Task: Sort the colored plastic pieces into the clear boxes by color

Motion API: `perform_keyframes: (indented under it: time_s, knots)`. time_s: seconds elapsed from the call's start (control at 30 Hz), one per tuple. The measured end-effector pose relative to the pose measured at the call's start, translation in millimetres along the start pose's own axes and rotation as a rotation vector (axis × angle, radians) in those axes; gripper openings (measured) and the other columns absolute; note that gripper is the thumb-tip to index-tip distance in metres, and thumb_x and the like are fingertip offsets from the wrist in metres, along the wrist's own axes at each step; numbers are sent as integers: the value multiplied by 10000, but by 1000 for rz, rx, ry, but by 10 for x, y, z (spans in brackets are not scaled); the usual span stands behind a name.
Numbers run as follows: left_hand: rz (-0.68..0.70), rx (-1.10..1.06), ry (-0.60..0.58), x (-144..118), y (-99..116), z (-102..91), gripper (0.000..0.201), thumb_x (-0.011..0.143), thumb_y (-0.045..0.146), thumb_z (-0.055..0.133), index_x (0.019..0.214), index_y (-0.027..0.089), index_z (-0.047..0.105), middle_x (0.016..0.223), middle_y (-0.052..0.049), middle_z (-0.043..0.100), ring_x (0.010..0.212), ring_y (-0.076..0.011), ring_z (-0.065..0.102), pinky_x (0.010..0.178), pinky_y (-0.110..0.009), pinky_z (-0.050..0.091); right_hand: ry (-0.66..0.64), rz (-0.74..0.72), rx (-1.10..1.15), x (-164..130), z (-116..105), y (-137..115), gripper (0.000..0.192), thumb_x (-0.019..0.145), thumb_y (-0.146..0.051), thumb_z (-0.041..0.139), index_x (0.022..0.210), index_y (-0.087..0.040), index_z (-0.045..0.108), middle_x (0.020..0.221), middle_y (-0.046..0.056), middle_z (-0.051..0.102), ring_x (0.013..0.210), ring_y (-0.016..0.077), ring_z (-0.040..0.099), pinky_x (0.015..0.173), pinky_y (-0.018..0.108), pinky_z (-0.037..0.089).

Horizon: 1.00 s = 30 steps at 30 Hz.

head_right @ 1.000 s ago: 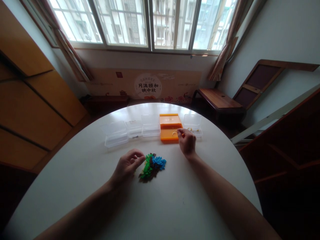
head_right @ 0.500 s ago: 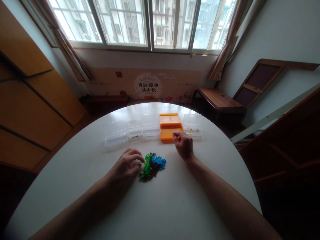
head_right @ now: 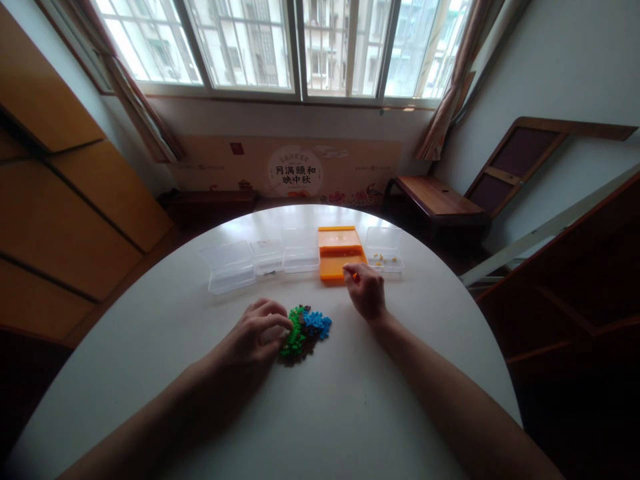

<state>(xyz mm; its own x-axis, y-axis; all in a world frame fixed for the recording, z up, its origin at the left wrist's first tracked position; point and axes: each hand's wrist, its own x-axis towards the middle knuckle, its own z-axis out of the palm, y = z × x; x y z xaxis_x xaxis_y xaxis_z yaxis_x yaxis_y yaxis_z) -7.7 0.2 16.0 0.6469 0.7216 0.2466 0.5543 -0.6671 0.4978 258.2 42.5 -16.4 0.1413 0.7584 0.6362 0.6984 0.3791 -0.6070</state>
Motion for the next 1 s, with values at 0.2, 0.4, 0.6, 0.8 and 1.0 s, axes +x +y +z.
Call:
perform_keyframes:
  time_s: [0.2,0.4,0.6,0.8,1.0]
  knots:
    - [12,52,32,-3,-17,27,165,744,130,597,840,241,671,950,-30,633,954,-213,525,891,-397,402,-8,3,-10,-4,10,16,209,861,-282,532,882,-174,709,777,30,684,594,139,544,640,277,449]
    - [2,104,66,-20,-57,3,167,760,129,572,855,236,659,942,-23,636,947,-205,527,899,-390,389,-12,-1,-5,-9,-3,5,194,859,-261,539,884,-168,707,783,31,684,590,136,537,635,270,443]
    - [20,117,55,-31,-89,-9,169,759,145,574,890,229,642,969,-27,636,969,-210,521,903,-393,383,-13,-2,0,-9,-10,0,185,857,-256,543,877,-171,706,781,30,684,593,137,541,639,269,448]
    - [17,137,74,-20,-81,11,110,788,162,574,851,220,642,941,-32,634,945,-206,524,881,-383,390,-14,-2,4,-8,-13,-8,173,852,-242,550,882,-172,706,796,27,688,599,135,545,635,264,449]
    - [16,149,75,-23,-90,14,64,822,224,578,829,209,640,924,-37,634,935,-205,527,868,-381,388,-16,-12,-1,-12,-8,1,169,853,-238,551,882,-171,704,801,30,688,596,135,543,643,268,449]
